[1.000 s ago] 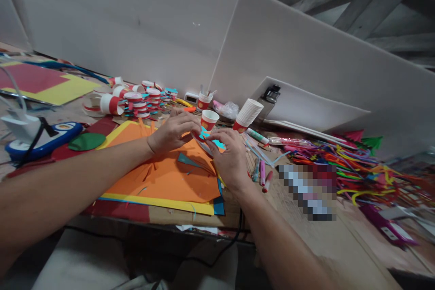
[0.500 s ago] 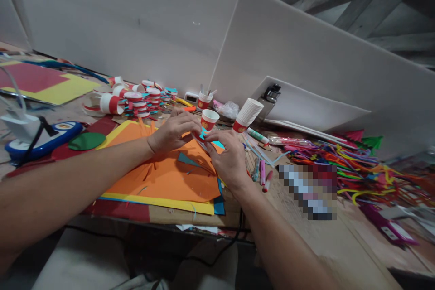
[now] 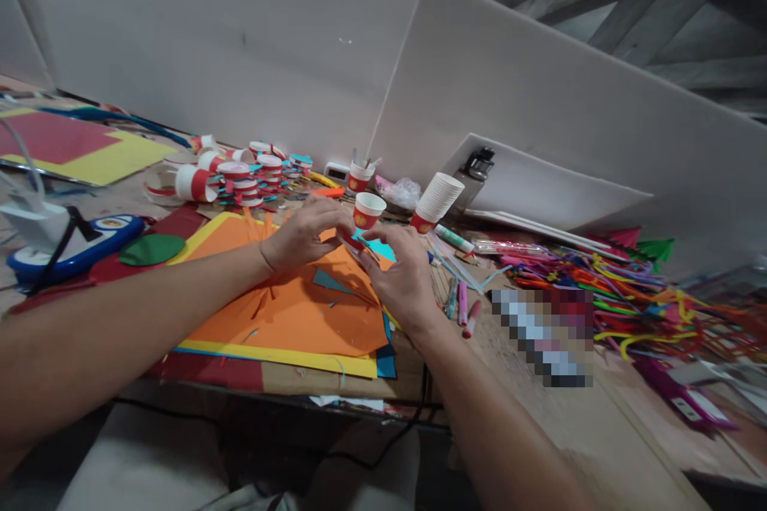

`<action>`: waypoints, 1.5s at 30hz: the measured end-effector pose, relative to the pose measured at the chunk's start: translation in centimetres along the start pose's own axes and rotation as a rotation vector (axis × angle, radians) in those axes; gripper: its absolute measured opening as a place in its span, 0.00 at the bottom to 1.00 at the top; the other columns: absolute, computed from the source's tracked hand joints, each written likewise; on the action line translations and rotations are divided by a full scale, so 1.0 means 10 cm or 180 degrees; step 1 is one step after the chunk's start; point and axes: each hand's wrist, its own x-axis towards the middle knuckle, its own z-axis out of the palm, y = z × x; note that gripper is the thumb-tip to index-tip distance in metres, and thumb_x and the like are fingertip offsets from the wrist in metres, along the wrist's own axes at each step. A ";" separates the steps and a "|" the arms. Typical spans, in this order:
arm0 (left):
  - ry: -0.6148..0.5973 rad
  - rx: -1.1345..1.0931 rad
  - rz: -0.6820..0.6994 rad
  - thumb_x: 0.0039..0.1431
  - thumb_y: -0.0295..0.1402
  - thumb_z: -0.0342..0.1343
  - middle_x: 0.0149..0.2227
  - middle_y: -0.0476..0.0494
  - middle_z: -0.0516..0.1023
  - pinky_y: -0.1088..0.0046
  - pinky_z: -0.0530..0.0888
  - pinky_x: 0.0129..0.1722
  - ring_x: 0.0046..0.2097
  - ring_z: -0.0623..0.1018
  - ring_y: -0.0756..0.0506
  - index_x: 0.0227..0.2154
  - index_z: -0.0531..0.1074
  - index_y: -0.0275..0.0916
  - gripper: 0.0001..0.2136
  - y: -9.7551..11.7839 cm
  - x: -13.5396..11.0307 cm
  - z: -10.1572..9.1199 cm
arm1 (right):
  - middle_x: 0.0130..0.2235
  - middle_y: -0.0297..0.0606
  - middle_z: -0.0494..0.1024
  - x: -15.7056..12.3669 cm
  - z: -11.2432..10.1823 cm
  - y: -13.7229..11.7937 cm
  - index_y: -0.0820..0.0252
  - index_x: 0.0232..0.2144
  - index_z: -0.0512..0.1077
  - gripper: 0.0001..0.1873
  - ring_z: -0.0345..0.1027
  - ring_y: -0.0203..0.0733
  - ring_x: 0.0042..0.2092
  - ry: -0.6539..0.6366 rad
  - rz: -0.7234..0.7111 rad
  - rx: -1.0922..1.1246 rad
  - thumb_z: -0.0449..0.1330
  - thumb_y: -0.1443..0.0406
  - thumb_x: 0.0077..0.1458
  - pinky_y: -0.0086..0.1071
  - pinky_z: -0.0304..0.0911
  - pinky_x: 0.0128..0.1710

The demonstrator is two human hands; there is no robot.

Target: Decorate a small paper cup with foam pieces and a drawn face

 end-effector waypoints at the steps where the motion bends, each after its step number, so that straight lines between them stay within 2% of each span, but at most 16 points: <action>1: 0.0053 -0.0120 -0.0132 0.54 0.26 0.56 0.34 0.46 0.79 0.64 0.69 0.45 0.40 0.76 0.46 0.31 0.72 0.40 0.03 0.00 0.00 0.01 | 0.41 0.38 0.77 0.01 -0.01 0.00 0.55 0.38 0.71 0.11 0.67 0.45 0.43 0.0016 0.0087 0.0019 0.62 0.70 0.50 0.40 0.62 0.45; 3: 0.0148 -0.0459 -0.0552 0.53 0.28 0.58 0.33 0.46 0.78 0.68 0.71 0.39 0.36 0.76 0.47 0.32 0.72 0.39 0.03 -0.01 0.01 0.05 | 0.44 0.40 0.75 0.01 -0.02 0.01 0.55 0.42 0.70 0.15 0.67 0.46 0.45 0.0111 0.0310 0.0098 0.64 0.68 0.49 0.40 0.63 0.45; 5: 0.0198 -0.0946 -0.1124 0.51 0.31 0.61 0.33 0.44 0.78 0.70 0.73 0.35 0.34 0.76 0.48 0.33 0.72 0.37 0.07 -0.03 0.02 0.08 | 0.47 0.42 0.73 0.02 -0.01 0.05 0.56 0.45 0.69 0.19 0.66 0.46 0.47 0.0267 0.0574 0.0188 0.65 0.66 0.49 0.40 0.63 0.47; 8: 0.0170 -0.1818 -0.1888 0.47 0.33 0.64 0.37 0.41 0.79 0.68 0.75 0.37 0.38 0.78 0.45 0.37 0.73 0.35 0.14 -0.05 0.04 0.11 | 0.48 0.43 0.72 0.01 0.03 0.12 0.57 0.48 0.67 0.24 0.65 0.46 0.49 0.0341 0.1035 0.0377 0.66 0.62 0.48 0.41 0.62 0.49; 10: 0.0121 -0.2247 -0.2151 0.45 0.33 0.65 0.39 0.40 0.80 0.67 0.75 0.37 0.38 0.79 0.45 0.40 0.74 0.35 0.16 -0.06 0.05 0.12 | 0.49 0.44 0.71 0.01 0.08 0.18 0.58 0.49 0.66 0.27 0.65 0.46 0.49 0.0210 0.1308 0.0601 0.66 0.59 0.47 0.41 0.62 0.49; 13: -0.0053 -0.2545 -0.2199 0.47 0.34 0.65 0.39 0.41 0.80 0.67 0.76 0.36 0.37 0.79 0.45 0.40 0.76 0.37 0.16 -0.06 0.05 0.13 | 0.49 0.43 0.72 0.00 0.16 0.24 0.59 0.48 0.67 0.26 0.65 0.45 0.48 0.0039 0.1457 0.0824 0.65 0.57 0.47 0.40 0.63 0.48; 18: -0.0190 -0.2588 -0.2111 0.49 0.36 0.64 0.37 0.42 0.80 0.67 0.75 0.35 0.35 0.78 0.46 0.37 0.77 0.38 0.12 -0.04 0.04 0.12 | 0.48 0.42 0.74 0.02 0.16 0.23 0.58 0.46 0.68 0.24 0.66 0.44 0.47 0.0047 0.1412 0.0940 0.65 0.57 0.47 0.39 0.62 0.48; 24: -0.0251 -0.2593 -0.2569 0.45 0.32 0.64 0.36 0.43 0.79 0.70 0.71 0.38 0.36 0.75 0.47 0.35 0.78 0.36 0.12 0.08 0.09 0.05 | 0.44 0.42 0.76 0.09 0.02 0.16 0.59 0.40 0.71 0.19 0.68 0.43 0.45 0.0016 0.1591 0.1454 0.61 0.54 0.51 0.38 0.62 0.47; 28: -0.0334 -0.2699 -0.2789 0.43 0.30 0.65 0.35 0.43 0.79 0.71 0.69 0.37 0.35 0.74 0.48 0.33 0.78 0.35 0.11 0.11 0.11 0.04 | 0.42 0.40 0.77 0.10 -0.02 0.15 0.59 0.40 0.71 0.19 0.70 0.42 0.43 -0.0045 0.1790 0.1875 0.59 0.52 0.52 0.36 0.63 0.45; 35: -0.0181 -0.3113 -0.3027 0.39 0.29 0.67 0.33 0.44 0.78 0.74 0.68 0.33 0.33 0.73 0.49 0.31 0.79 0.34 0.12 0.08 0.09 0.08 | 0.44 0.40 0.77 0.09 -0.01 0.18 0.60 0.42 0.71 0.21 0.69 0.42 0.45 -0.0025 0.1847 0.1864 0.58 0.51 0.53 0.35 0.62 0.45; 40: -0.0088 -0.3356 -0.3093 0.39 0.30 0.68 0.33 0.44 0.78 0.75 0.69 0.32 0.33 0.74 0.50 0.32 0.78 0.34 0.13 0.05 0.08 0.10 | 0.44 0.40 0.77 0.07 0.07 0.20 0.60 0.40 0.71 0.21 0.69 0.42 0.44 -0.0065 0.1919 0.1774 0.60 0.51 0.50 0.35 0.62 0.43; 45: -0.0159 -0.3640 -0.3048 0.41 0.30 0.69 0.36 0.42 0.79 0.74 0.70 0.34 0.34 0.75 0.49 0.34 0.78 0.34 0.14 0.02 0.05 0.15 | 0.39 0.38 0.78 0.01 0.23 0.20 0.59 0.43 0.67 0.24 0.71 0.39 0.36 -0.0286 0.2258 0.2075 0.65 0.55 0.45 0.32 0.64 0.34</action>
